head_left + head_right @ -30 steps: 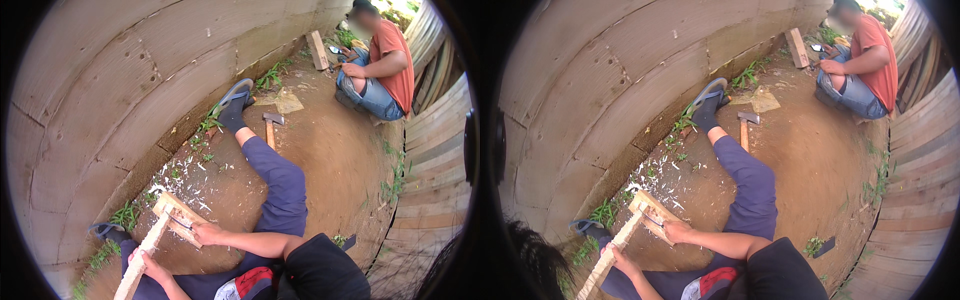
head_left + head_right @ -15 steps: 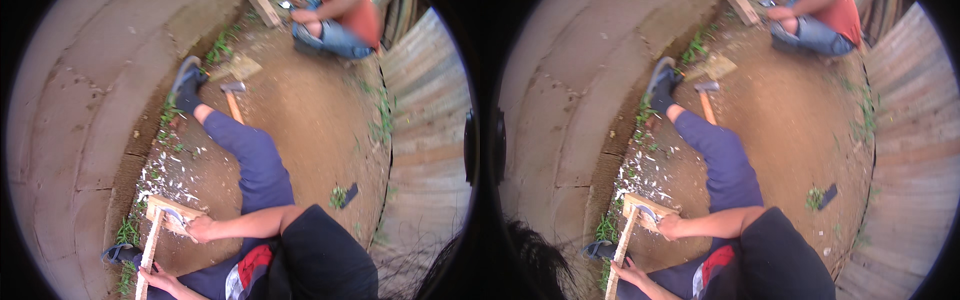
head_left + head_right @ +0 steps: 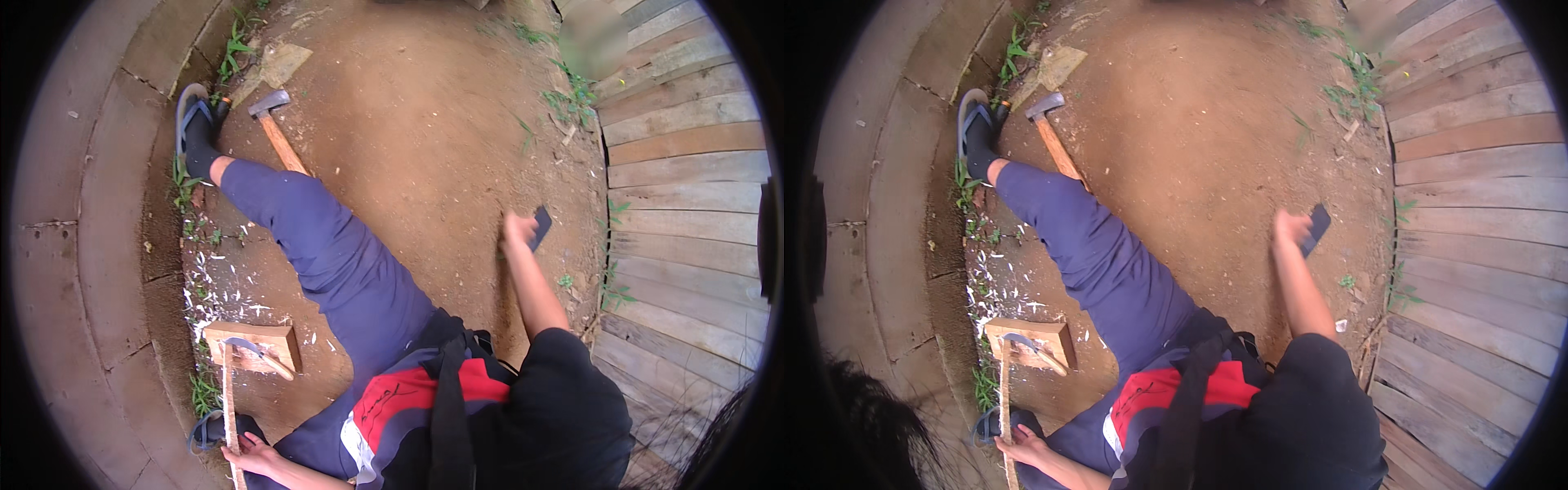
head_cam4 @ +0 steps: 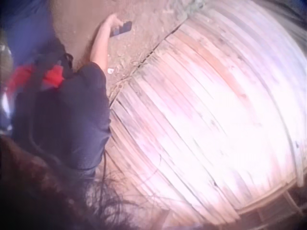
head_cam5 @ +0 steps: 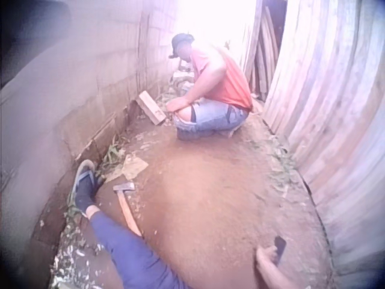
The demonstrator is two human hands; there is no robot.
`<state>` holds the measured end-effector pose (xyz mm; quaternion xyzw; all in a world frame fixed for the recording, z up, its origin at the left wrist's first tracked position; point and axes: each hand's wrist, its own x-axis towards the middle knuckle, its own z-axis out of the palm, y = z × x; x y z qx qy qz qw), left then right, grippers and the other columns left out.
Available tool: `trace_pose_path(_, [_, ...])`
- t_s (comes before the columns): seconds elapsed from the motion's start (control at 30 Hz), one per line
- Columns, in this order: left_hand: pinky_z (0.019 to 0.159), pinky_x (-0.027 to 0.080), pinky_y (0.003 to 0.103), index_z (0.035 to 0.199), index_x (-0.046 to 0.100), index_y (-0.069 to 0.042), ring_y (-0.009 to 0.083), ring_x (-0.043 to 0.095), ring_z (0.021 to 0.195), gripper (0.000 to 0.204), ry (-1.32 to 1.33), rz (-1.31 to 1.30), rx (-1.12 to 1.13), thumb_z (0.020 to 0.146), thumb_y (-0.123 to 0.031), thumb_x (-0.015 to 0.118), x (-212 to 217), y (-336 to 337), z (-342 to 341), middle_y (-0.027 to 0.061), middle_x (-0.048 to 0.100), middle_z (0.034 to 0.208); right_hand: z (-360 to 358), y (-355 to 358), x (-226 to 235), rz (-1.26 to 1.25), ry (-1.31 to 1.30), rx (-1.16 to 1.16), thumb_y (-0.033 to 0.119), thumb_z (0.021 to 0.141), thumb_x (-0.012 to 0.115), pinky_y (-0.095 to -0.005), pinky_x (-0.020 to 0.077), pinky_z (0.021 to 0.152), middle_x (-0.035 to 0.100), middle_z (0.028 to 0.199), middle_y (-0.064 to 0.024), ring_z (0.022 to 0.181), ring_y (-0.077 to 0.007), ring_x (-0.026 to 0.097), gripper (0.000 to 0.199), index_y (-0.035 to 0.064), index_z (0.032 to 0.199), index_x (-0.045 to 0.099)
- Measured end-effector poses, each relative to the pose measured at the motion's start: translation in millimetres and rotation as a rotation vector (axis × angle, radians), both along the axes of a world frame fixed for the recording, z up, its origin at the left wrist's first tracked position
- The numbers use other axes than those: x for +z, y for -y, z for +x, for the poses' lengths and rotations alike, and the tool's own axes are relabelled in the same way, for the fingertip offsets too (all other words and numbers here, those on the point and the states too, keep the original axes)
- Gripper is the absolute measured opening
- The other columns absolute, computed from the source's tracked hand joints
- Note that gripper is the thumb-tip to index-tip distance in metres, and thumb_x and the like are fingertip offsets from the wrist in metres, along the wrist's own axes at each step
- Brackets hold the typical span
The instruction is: The person sits on the ground and uses a knife to shave and carve a long piece of wood. They hold the wood with one hand and repeatedly scrape the surface with the knife, creating wood shavings that fall onto a wooden block and the ground.
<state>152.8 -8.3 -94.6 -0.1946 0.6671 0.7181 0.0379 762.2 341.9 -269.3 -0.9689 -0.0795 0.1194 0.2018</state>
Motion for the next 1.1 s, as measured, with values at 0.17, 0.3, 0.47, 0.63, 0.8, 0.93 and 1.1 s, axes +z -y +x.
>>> trace_pose_path(0.17, [0.077, 0.051, 0.031, 0.127, 0.047, -0.012, 0.0203, 0.053, 0.095, 0.063, 0.096, 0.116, -0.022, 0.08, -0.041, 0.077, 14.3, -7.3, 25.0, 0.0093, 0.047, 0.107, 46.6, 46.6, -9.0, -0.171, 0.086, -0.323, 0.06, 0.084, 0.056, -0.0536, 0.0336, 0.107, 0.049, 0.135, -0.026, 0.127, -0.0431, 0.045, 0.077, -0.0014, 0.129, 0.051])
trace_pose_path(0.3, [0.075, 0.052, 0.03, 0.127, 0.047, -0.019, 0.0202, 0.055, 0.091, 0.06, 0.177, 0.147, 0.013, 0.081, -0.046, 0.074, 14.1, -8.8, 40.3, 0.0079, 0.046, 0.109, 73.2, 55.2, -19.7, 0.02, -0.163, -0.361, 0.054, 0.094, 0.041, -0.0503, 0.0392, 0.1, 0.058, 0.127, -0.0223, 0.12, -0.0384, 0.052, 0.069, -0.0045, 0.125, 0.059])
trace_pose_path(0.47, [0.082, 0.046, 0.03, 0.134, 0.041, -0.021, 0.0182, 0.052, 0.097, 0.073, 0.217, 0.141, 0.002, 0.078, -0.054, 0.074, 4.3, -15.7, 65.1, 0.0065, 0.042, 0.111, 116.5, 78.2, -36.4, 0.284, -0.518, -0.131, 0.032, 0.095, 0.052, -0.0455, 0.0531, 0.081, 0.069, 0.104, -0.0177, 0.091, -0.0303, 0.069, 0.045, -0.0053, 0.117, 0.064])
trace_pose_path(0.63, [0.076, 0.046, 0.03, 0.126, 0.037, -0.008, 0.018, 0.052, 0.091, 0.079, 0.311, 0.208, 0.047, 0.078, -0.061, 0.07, 3.3, -4.7, 78.1, 0.0073, 0.046, 0.109, 80.0, 72.1, -9.7, 0.232, -0.756, -0.091, 0.026, 0.096, 0.054, -0.0481, 0.0534, 0.077, 0.069, 0.104, -0.015, 0.087, -0.031, 0.069, 0.034, -0.0015, 0.113, 0.064])
trace_pose_path(0.8, [0.074, 0.047, 0.034, 0.111, 0.048, 0.0, 0.0217, 0.056, 0.079, 0.071, 0.665, 0.596, 0.065, 0.083, -0.064, 0.061, -3.2, 9.4, 74.8, 0.0112, 0.058, 0.094, 98.5, 68.8, -16.2, 0.141, -0.685, 0.003, 0.025, 0.098, 0.052, -0.0471, 0.0545, 0.073, 0.067, 0.107, -0.0135, 0.087, -0.0305, 0.068, 0.032, 0.0011, 0.117, 0.061])
trace_pose_path(0.93, [0.068, 0.044, 0.04, 0.107, 0.051, -0.003, 0.0224, 0.054, 0.074, 0.055, 0.749, 0.771, -0.243, 0.089, -0.055, 0.057, 36.0, -57.7, 101.0, 0.0088, 0.058, 0.088, 96.4, 34.6, -11.5, 0.11, -0.074, 0.17, 0.025, 0.099, 0.051, -0.0456, 0.0555, 0.07, 0.067, 0.108, -0.0127, 0.087, -0.0298, 0.068, 0.032, 0.0029, 0.121, 0.059])
trace_pose_path(1.1, [0.087, 0.047, 0.041, 0.13, 0.044, -0.007, 0.028, 0.056, 0.106, 0.045, 0.368, 0.705, -0.394, 0.091, -0.024, 0.059, 83.8, -200.4, 72.5, 0.0135, 0.044, 0.135, 29.9, -39.8, 20.5, 0.547, -0.198, 0.572, 0.024, 0.1, 0.049, -0.0418, 0.0572, 0.066, 0.064, 0.111, -0.0113, 0.089, -0.0281, 0.067, 0.032, 0.0072, 0.127, 0.054])
